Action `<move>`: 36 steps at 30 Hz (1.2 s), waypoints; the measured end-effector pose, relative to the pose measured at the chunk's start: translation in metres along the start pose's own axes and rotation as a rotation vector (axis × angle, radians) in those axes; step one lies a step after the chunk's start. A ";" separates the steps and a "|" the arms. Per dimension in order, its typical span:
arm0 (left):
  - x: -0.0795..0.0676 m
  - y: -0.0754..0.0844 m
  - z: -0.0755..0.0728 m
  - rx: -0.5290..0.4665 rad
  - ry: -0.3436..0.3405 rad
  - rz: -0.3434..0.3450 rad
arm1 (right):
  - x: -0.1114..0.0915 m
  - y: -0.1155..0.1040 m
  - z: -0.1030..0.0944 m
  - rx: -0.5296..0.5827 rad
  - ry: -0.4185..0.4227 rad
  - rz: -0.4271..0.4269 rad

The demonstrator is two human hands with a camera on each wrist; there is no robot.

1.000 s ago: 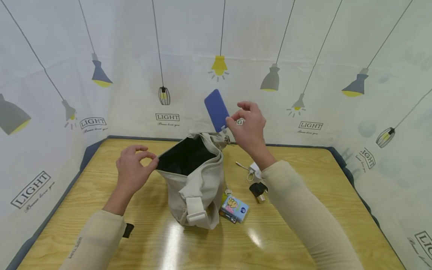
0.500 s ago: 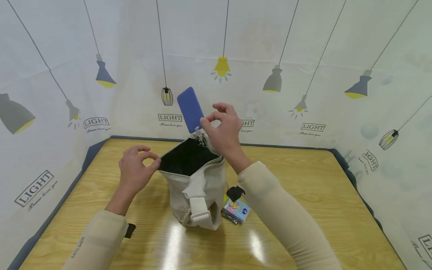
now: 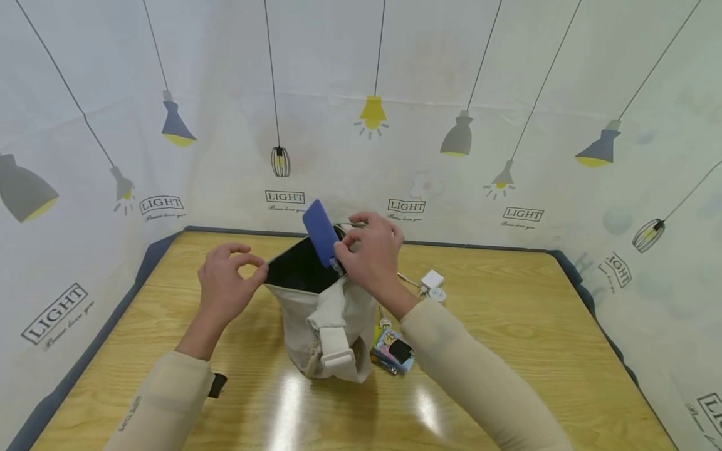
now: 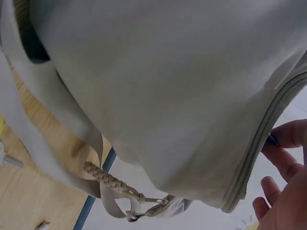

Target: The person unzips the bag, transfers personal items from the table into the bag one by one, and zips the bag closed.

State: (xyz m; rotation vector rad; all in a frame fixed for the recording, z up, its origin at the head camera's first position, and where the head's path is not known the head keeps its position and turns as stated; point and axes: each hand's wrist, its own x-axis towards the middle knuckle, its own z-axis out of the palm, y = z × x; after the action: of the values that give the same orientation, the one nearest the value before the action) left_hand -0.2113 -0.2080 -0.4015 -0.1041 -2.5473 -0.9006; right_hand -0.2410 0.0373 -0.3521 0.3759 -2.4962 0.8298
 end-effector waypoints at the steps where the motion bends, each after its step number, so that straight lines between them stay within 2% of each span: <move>1: 0.000 0.000 0.000 0.000 -0.001 -0.001 | -0.001 0.001 -0.001 -0.015 -0.004 -0.002; 3: 0.001 -0.001 0.001 0.000 -0.003 -0.001 | -0.003 0.003 -0.004 -0.063 -0.031 -0.010; 8: 0.001 0.000 0.002 -0.008 0.001 -0.006 | -0.005 0.005 -0.007 -0.228 -0.182 -0.031; 10: 0.001 0.001 0.002 -0.010 0.003 -0.005 | -0.006 0.006 -0.006 -0.271 -0.237 -0.032; 13: 0.002 0.003 0.003 -0.007 0.004 -0.006 | -0.007 0.007 -0.004 -0.305 -0.275 -0.030; 18: 0.001 0.005 0.004 -0.007 -0.001 -0.009 | -0.005 0.009 -0.001 -0.316 -0.265 -0.041; 23: 0.001 0.006 0.004 -0.012 -0.012 -0.012 | -0.001 0.013 -0.006 -0.255 -0.222 -0.057; 30: 0.001 0.006 0.002 -0.011 -0.019 -0.022 | 0.012 0.026 -0.027 -0.153 -0.153 -0.081; 36: 0.000 0.006 0.001 0.002 -0.018 -0.016 | 0.020 0.054 -0.048 -0.172 -0.151 -0.028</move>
State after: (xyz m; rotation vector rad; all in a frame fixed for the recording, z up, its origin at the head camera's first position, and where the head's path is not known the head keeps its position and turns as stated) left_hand -0.2108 -0.2033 -0.3984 -0.0913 -2.5688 -0.9072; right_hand -0.2627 0.1069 -0.3341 0.4266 -2.6714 0.5900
